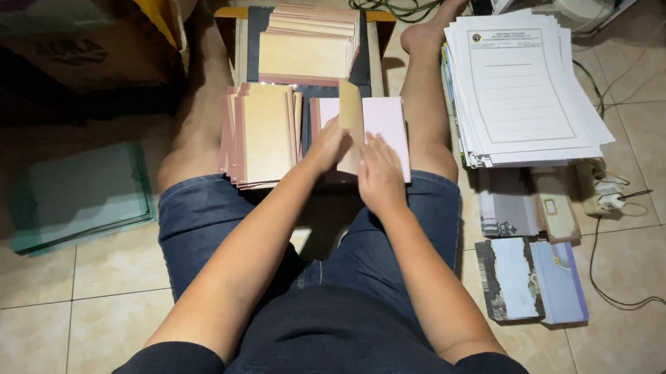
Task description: A person sitting on the floor is organizing and aligning stacks of paper and envelopes. They pick up individual pink envelopes and place them onto a larger stack of beige papers, frequently patting the stacks to ensure they are neatly aligned.
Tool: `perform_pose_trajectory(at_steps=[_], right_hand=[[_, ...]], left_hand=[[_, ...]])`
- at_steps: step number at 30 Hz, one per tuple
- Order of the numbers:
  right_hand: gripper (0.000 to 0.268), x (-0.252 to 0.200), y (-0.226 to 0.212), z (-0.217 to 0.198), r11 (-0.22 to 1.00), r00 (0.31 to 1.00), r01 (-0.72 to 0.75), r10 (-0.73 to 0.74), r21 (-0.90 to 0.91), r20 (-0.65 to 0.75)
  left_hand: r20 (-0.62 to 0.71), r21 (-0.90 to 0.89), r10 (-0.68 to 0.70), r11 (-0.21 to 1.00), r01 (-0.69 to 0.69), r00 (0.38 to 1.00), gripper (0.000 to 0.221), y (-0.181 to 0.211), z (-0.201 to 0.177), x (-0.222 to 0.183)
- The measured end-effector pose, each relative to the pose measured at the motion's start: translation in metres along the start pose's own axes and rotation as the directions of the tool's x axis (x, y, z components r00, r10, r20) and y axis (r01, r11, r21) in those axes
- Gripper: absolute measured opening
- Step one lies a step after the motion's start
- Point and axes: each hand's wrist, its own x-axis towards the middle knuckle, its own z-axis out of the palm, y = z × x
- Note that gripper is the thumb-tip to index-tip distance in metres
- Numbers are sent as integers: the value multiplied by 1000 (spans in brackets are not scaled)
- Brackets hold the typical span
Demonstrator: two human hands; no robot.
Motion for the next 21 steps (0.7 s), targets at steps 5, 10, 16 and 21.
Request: perform_pose_trajectory(at_steps=[5,10,16,21], right_hand=[[45,-1,3,2,991,921,-111,74,76,383],[46,-2,6,2,985,908,-127,69,115,414],[53,4,5,5,990,887,-111,60,86,459],[57,-5,-3,-9,992,856,-114,70,55,512]], left_hand=[[-264,-202,140,959,-196,954,72,2,-3,4],[-411,202,328,943,-266,851,66,-12,9,7],[-44,788,139,614,-51,989,57,8,19,-1],[-6,844,33,537,-13,999,67,8,19,23]])
